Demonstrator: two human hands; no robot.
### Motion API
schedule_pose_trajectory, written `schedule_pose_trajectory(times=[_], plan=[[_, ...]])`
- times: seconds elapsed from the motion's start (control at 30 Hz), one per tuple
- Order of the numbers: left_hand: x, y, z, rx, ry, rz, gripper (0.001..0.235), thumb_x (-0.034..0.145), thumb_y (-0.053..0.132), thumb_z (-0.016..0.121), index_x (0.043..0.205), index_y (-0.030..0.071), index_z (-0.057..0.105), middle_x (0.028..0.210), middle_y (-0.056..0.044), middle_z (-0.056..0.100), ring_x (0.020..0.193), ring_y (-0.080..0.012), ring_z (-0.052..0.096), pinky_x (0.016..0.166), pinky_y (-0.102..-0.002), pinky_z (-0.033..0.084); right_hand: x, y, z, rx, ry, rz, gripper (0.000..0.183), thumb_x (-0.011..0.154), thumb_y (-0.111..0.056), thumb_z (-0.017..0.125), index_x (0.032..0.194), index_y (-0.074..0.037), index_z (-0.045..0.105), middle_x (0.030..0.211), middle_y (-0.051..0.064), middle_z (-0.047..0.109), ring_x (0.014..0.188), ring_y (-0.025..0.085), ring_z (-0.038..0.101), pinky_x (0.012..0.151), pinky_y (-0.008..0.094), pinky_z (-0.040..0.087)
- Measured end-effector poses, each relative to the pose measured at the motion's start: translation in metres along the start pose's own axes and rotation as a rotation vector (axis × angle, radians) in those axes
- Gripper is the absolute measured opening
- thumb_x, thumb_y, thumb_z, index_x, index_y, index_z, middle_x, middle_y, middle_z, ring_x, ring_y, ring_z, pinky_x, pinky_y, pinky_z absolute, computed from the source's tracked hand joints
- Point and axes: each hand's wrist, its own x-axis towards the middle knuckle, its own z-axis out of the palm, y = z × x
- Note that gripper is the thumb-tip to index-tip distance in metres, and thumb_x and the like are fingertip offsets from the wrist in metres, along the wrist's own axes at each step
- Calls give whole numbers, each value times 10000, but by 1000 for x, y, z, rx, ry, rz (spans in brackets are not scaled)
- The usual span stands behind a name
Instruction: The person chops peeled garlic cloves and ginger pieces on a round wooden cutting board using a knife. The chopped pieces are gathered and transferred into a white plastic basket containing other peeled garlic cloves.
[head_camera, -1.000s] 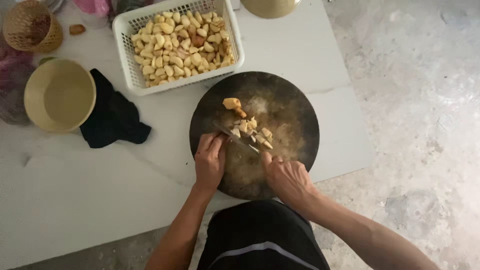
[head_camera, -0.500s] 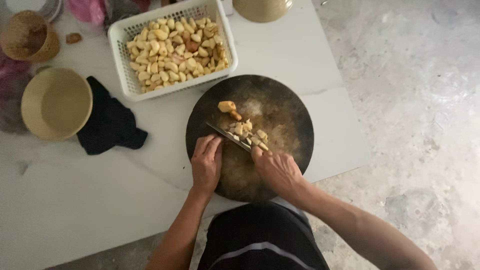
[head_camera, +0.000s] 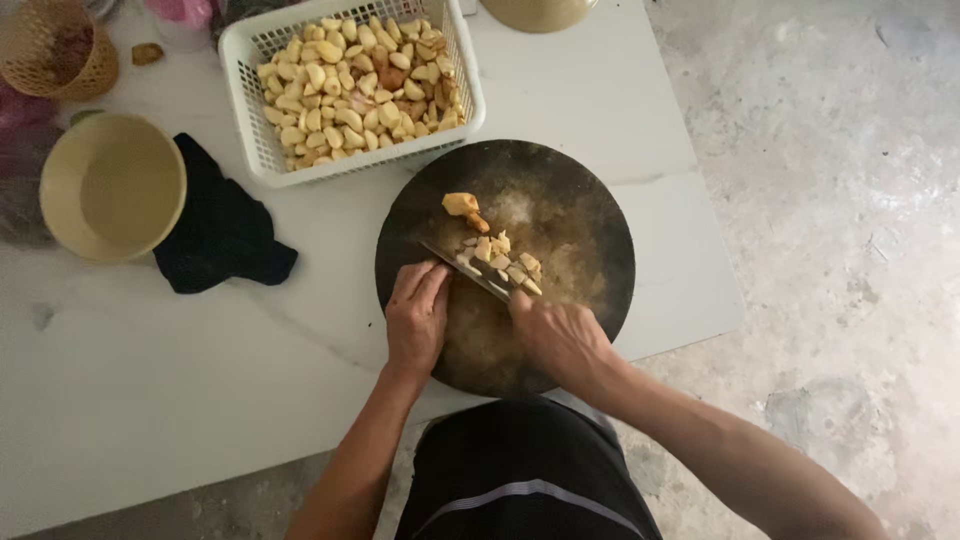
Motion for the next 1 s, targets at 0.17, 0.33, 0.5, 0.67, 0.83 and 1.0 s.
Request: schedule_pose_trajectory(times=[0.17, 0.33, 0.5, 0.67, 0.83, 1.0], plan=[[6, 4, -5, 58, -24, 14, 231, 883, -127, 689, 1101, -52, 703, 1107, -145, 663, 1042, -326, 634, 831, -428, 573, -3, 3, 2, -30, 120, -18, 135, 949, -31, 576, 1049, 8, 494, 555, 33, 561, 453, 128, 548, 351, 321, 432], [4, 3, -5, 72, -32, -9, 328, 825, -152, 660, 1132, -45, 698, 1122, -139, 662, 1088, -316, 629, 873, -421, 580, -25, 2, -5, 34, 38, -30, 91, 981, 7, 575, 1007, 0, 488, 554, 22, 547, 432, 103, 563, 303, 293, 433], [4, 3, -3, 64, -25, 10, 320, 822, -138, 671, 1122, -30, 690, 1120, -132, 667, 1094, -322, 627, 876, -423, 577, -32, 4, -16, -61, -45, -68, 131, 927, 50, 566, 1011, -4, 481, 593, 32, 554, 461, 93, 578, 339, 315, 444], [2, 1, -2, 55, -36, -5, 265, 881, -108, 687, 1137, -36, 687, 1121, -132, 662, 1083, -316, 632, 889, -427, 573, -4, -2, -14, 6, -4, -26, 72, 970, -12, 562, 989, 12, 497, 599, 56, 578, 473, 145, 602, 339, 329, 473], [7, 5, -3, 35, -14, 8, 243, 887, -118, 672, 1114, -30, 686, 1100, -139, 661, 1061, -335, 630, 875, -438, 558, -5, 6, -17, -31, 91, -39, 165, 911, 37, 564, 1062, 20, 500, 580, 51, 597, 472, 155, 614, 359, 340, 481], [2, 3, -5, 17, -5, 11, 301, 844, -148, 639, 1124, -44, 671, 1130, -148, 668, 1069, -340, 629, 887, -444, 562, -25, 2, -17, 36, 34, -23, 55, 967, 22, 535, 957, -24, 506, 588, 50, 585, 462, 124, 587, 356, 336, 476]])
